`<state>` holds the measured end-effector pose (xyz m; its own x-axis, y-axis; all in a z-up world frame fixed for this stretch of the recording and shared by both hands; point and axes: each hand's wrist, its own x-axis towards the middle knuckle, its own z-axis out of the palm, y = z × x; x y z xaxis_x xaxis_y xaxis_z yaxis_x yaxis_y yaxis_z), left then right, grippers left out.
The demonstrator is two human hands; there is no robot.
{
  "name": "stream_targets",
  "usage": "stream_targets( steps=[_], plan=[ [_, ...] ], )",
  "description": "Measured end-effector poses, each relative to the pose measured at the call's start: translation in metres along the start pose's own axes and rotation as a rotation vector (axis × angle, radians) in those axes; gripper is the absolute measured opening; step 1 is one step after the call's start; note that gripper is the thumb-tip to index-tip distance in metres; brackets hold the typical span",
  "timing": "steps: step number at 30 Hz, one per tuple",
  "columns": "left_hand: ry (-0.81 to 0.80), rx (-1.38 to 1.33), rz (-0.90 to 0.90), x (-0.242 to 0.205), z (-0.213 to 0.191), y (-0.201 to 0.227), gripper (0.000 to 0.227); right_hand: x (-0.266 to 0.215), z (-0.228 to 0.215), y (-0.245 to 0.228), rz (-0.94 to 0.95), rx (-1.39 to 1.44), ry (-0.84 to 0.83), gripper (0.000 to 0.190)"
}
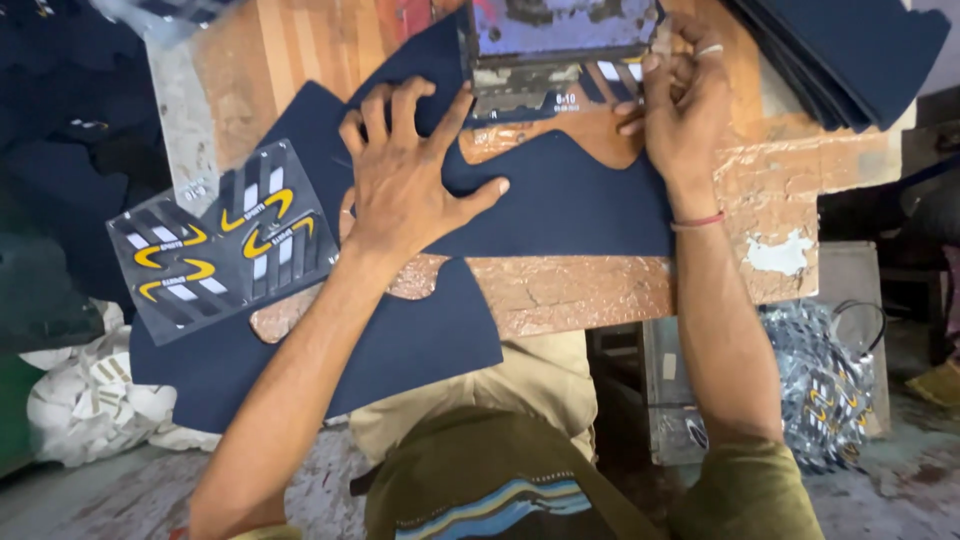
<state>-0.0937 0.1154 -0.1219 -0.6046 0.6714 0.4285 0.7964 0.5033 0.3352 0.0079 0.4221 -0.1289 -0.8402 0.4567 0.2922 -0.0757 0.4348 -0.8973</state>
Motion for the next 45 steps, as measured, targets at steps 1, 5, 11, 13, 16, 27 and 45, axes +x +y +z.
stream_targets(
  steps=[1, 5, 11, 13, 16, 27, 45],
  plan=[
    [-0.009, -0.005, -0.002, -0.003, -0.001, 0.001, 0.089, -0.003, 0.000, 0.000, 0.011, -0.001, -0.001, 0.031],
    [0.001, 0.017, 0.022, 0.006, -0.002, -0.001, 0.088, 0.006, 0.001, -0.006, 0.041, 0.045, 0.022, 0.034],
    [-0.022, 0.030, 0.003, 0.005, -0.006, 0.001, 0.087, 0.004, 0.002, -0.006, 0.046, 0.034, 0.018, 0.036],
    [-0.004, 0.033, 0.004, 0.008, -0.014, -0.005, 0.086, 0.007, 0.000, -0.008, 0.055, 0.056, 0.035, 0.037],
    [-0.024, -0.050, 0.052, -0.014, -0.035, -0.023, 0.084, -0.023, -0.009, -0.028, 0.054, 0.024, -0.021, 0.035],
    [0.068, 0.087, -0.681, -0.153, -0.118, -0.084, 0.051, -0.158, -0.007, -0.108, 0.018, -0.500, -0.053, 0.011],
    [-0.961, -0.391, -0.222, -0.242, -0.197, 0.030, 0.024, -0.034, 0.255, -0.133, -0.548, -0.190, -0.643, 0.044]
  ],
)
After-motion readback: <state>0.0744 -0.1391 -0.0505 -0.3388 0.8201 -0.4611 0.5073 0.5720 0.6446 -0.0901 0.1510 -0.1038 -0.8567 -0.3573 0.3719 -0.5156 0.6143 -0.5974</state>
